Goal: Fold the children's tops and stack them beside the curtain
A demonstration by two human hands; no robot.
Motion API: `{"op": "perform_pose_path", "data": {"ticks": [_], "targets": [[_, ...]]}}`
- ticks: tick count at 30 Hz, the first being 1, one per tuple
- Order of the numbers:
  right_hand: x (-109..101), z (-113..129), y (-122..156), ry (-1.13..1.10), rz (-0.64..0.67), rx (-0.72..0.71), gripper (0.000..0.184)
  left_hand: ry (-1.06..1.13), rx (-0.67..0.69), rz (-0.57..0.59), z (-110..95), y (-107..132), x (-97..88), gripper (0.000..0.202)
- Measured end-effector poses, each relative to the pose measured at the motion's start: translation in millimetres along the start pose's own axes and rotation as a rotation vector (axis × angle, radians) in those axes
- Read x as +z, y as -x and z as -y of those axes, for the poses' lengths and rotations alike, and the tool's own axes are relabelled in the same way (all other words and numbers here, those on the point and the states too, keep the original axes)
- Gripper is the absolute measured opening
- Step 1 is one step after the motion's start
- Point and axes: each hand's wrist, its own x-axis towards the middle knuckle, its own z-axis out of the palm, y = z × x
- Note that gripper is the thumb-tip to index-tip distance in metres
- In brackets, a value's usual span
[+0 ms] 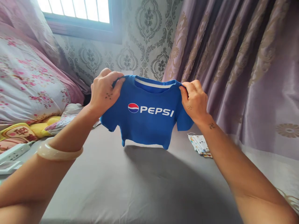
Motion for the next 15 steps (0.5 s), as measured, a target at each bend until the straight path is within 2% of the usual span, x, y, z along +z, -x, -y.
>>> {"op": "perform_pose_path", "data": {"ticks": [5, 9, 12, 15], "targets": [[-44.4, 26.4, 5.9, 0.029, -0.087, -0.107, 0.038, -0.016, 0.084, -0.063, -14.6, 5.9, -54.1, 0.027], [-74.8, 44.7, 3.7, 0.034, -0.127, -0.193, 0.034, -0.040, 0.070, -0.046, -23.4, 3.1, -88.2, 0.035], [-81.0, 47.9, -1.5, 0.019, -0.108, -0.212, 0.034, -0.013, 0.029, 0.024, -18.0, -3.4, -92.6, 0.039], [-66.3, 39.8, -4.6, -0.011, -0.039, -0.200, 0.037, 0.021, 0.005, 0.098, -0.8, -6.9, -74.3, 0.038]]}}
